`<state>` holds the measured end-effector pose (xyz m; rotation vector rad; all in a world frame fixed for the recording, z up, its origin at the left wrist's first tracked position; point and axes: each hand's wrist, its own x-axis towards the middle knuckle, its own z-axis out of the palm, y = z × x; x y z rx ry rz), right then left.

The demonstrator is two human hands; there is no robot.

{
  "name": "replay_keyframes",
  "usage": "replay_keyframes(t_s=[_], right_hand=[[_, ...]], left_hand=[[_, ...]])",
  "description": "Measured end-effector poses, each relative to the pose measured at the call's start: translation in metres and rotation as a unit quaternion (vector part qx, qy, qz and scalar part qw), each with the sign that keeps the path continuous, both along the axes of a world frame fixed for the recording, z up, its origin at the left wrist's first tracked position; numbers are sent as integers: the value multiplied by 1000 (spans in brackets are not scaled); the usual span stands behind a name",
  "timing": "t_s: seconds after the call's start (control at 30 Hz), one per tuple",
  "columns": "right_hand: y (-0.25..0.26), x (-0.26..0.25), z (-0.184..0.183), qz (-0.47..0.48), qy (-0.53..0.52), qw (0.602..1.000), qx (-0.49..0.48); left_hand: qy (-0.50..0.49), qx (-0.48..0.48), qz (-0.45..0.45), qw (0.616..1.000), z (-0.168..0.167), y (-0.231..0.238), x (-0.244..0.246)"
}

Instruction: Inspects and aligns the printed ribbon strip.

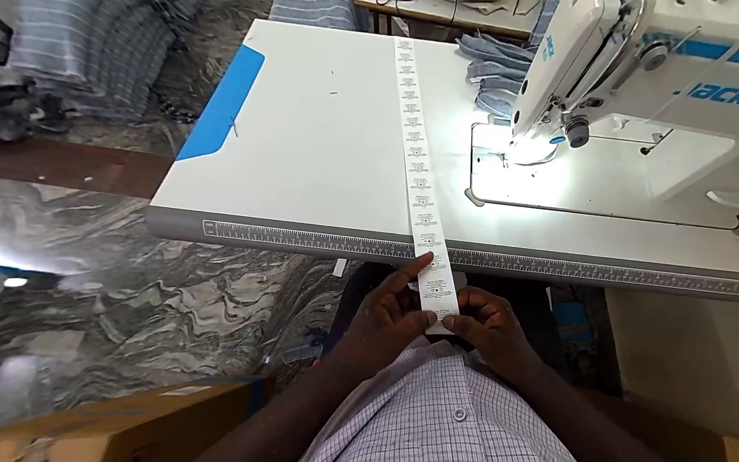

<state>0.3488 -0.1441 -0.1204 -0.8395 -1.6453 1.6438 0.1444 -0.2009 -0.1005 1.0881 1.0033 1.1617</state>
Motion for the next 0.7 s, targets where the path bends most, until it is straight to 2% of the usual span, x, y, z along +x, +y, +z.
replay_keyframes(t_s=[0.17, 0.33, 0.47, 0.6, 0.7], right_hand=[[0, 2, -5, 24, 19, 1000, -2], [4, 2, -2, -19, -13, 1000, 7], [8, -4, -1, -33, 13, 999, -36], [6, -4, -1, -29, 9, 999, -30], [2, -1, 0, -2, 11, 1000, -9]], left_hand=[[0, -14, 57, 998, 11, 8, 5], [43, 14, 22, 999, 6, 0, 7], [69, 27, 1, 997, -1, -9, 10], [49, 29, -11, 998, -6, -7, 7], [20, 8, 1, 1000, 2, 0, 3]])
